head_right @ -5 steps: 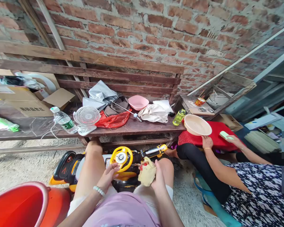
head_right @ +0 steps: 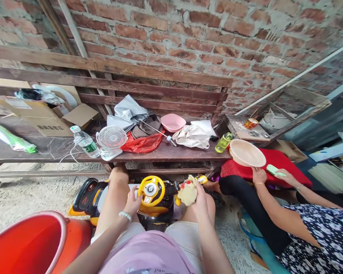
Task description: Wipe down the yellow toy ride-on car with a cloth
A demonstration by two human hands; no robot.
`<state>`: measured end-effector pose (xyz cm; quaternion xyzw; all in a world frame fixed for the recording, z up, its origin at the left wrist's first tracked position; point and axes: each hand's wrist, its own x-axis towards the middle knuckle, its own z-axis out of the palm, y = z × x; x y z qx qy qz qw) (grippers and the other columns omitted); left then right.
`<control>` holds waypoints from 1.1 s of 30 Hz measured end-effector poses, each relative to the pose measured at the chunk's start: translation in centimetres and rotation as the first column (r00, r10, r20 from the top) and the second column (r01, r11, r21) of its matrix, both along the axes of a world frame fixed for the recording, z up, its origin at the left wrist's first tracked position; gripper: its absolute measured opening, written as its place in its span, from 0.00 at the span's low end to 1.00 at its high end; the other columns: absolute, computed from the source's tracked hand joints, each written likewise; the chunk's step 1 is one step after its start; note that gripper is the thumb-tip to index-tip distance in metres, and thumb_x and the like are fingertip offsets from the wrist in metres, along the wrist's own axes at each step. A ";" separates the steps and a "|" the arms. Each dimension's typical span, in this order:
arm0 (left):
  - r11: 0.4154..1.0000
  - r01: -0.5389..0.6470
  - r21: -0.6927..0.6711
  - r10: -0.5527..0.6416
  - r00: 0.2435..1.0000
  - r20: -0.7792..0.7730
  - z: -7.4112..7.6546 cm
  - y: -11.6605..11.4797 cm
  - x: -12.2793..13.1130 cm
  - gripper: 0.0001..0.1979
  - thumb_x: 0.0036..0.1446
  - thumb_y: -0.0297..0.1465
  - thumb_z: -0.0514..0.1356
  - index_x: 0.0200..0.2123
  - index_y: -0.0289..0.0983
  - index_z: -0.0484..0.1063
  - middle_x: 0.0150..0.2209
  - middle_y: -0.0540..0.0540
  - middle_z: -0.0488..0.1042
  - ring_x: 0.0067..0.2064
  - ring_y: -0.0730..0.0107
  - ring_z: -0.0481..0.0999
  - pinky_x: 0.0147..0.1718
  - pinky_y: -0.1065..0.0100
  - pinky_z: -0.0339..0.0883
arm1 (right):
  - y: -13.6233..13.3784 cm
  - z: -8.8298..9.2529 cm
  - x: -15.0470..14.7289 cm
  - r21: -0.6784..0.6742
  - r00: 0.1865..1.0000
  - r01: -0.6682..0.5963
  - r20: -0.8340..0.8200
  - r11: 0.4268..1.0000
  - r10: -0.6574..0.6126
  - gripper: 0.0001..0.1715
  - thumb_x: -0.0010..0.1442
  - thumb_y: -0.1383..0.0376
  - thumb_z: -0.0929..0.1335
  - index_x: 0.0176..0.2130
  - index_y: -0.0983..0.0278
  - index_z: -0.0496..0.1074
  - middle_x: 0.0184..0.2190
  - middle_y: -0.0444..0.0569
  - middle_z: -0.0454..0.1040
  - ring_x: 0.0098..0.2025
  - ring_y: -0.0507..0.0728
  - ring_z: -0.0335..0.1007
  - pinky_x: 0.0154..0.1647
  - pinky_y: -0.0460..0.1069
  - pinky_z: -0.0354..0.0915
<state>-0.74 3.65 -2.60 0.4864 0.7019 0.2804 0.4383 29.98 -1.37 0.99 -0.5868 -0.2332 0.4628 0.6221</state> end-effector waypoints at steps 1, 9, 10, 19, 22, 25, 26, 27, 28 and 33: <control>0.999 0.013 -0.037 -0.015 0.998 -0.059 -0.5 0.6 0.0 0.27 0.55 0.25 0.61 0.60 0.33 0.65 0.65 0.30 0.68 0.72 0.51 0.63 0.72 0.55 0.55 | 1.1 -0.5 -0.1 0.009 0.994 0.024 0.111 1.000 -0.025 0.33 0.56 0.40 0.71 0.52 0.55 0.74 0.45 0.51 0.82 0.45 0.64 0.81 0.46 0.61 0.77; 0.986 0.096 -0.139 -0.096 0.995 0.006 -4.0 1.5 0.2 0.18 0.64 0.24 0.53 0.57 0.33 0.62 0.53 0.33 0.78 0.57 0.57 0.79 0.59 0.60 0.69 | 4.2 -5.8 -1.7 -0.063 0.423 -0.199 0.895 0.978 0.144 0.18 0.64 0.53 0.66 0.45 0.60 0.79 0.45 0.55 0.81 0.50 0.65 0.74 0.58 0.62 0.67; 0.985 0.106 -0.135 -0.108 0.994 -0.010 -4.3 1.5 0.1 0.17 0.64 0.24 0.53 0.56 0.33 0.63 0.53 0.33 0.78 0.57 0.57 0.79 0.59 0.59 0.69 | 4.1 -6.1 -1.3 -0.074 0.389 -0.213 0.908 0.974 0.154 0.18 0.67 0.54 0.64 0.44 0.60 0.79 0.46 0.55 0.80 0.49 0.64 0.74 0.57 0.60 0.68; 0.971 0.190 -0.143 -0.203 0.975 -0.087 -4.9 1.6 0.0 0.18 0.65 0.24 0.50 0.58 0.33 0.59 0.53 0.31 0.77 0.59 0.52 0.78 0.56 0.56 0.69 | 4.8 -5.1 6.3 -0.328 0.043 -0.046 0.943 0.944 0.330 0.16 0.65 0.66 0.64 0.46 0.63 0.81 0.48 0.57 0.78 0.51 0.64 0.69 0.57 0.56 0.64; 0.976 0.177 -0.127 -0.188 0.979 -0.081 -4.9 1.5 -0.1 0.18 0.65 0.25 0.49 0.58 0.35 0.59 0.53 0.32 0.76 0.60 0.53 0.77 0.58 0.56 0.68 | 4.4 -4.5 9.3 -0.361 0.147 0.168 0.930 0.918 0.338 0.20 0.63 0.66 0.66 0.51 0.65 0.80 0.52 0.62 0.76 0.54 0.67 0.69 0.57 0.59 0.63; 0.975 0.188 -0.118 -0.196 0.979 -0.059 -5.1 1.6 -0.2 0.17 0.65 0.25 0.50 0.57 0.35 0.58 0.54 0.32 0.75 0.60 0.53 0.76 0.59 0.56 0.67 | 3.2 -4.8 10.3 -0.329 0.296 0.361 0.928 0.873 0.227 0.24 0.64 0.64 0.64 0.56 0.68 0.77 0.54 0.67 0.75 0.55 0.71 0.70 0.57 0.62 0.64; 0.973 0.196 -0.119 -0.203 0.978 -0.055 -5.2 1.6 -0.3 0.16 0.66 0.25 0.50 0.56 0.35 0.58 0.54 0.31 0.75 0.60 0.53 0.76 0.59 0.56 0.67 | 2.8 -5.2 10.1 -0.311 0.327 0.413 0.928 0.856 0.179 0.26 0.65 0.63 0.62 0.58 0.69 0.75 0.53 0.68 0.75 0.55 0.72 0.70 0.58 0.64 0.64; 0.972 0.200 -0.121 -0.208 0.977 -0.056 -5.2 1.7 -0.3 0.15 0.66 0.25 0.49 0.56 0.35 0.58 0.54 0.31 0.75 0.60 0.54 0.76 0.59 0.56 0.67 | 2.4 -5.6 9.5 -0.299 0.349 0.448 0.926 0.842 0.143 0.28 0.65 0.62 0.61 0.60 0.69 0.73 0.53 0.69 0.75 0.55 0.72 0.71 0.57 0.65 0.65; 0.972 0.201 -0.125 -0.209 0.976 -0.062 -5.3 1.7 -0.3 0.15 0.66 0.25 0.49 0.55 0.35 0.58 0.53 0.31 0.75 0.59 0.54 0.77 0.59 0.56 0.68 | 2.1 -6.0 8.7 -0.298 0.367 0.461 0.922 0.836 0.126 0.29 0.65 0.62 0.61 0.61 0.68 0.72 0.54 0.68 0.74 0.54 0.72 0.71 0.57 0.66 0.66; 0.973 0.217 -0.077 -0.226 0.962 -0.150 -5.2 2.0 -0.3 0.15 0.63 0.23 0.50 0.52 0.37 0.59 0.47 0.37 0.76 0.53 0.56 0.79 0.57 0.55 0.70 | 1.5 -6.8 3.3 -0.457 0.372 0.208 0.855 0.865 0.362 0.32 0.58 0.67 0.66 0.61 0.63 0.73 0.67 0.63 0.66 0.54 0.69 0.72 0.54 0.61 0.69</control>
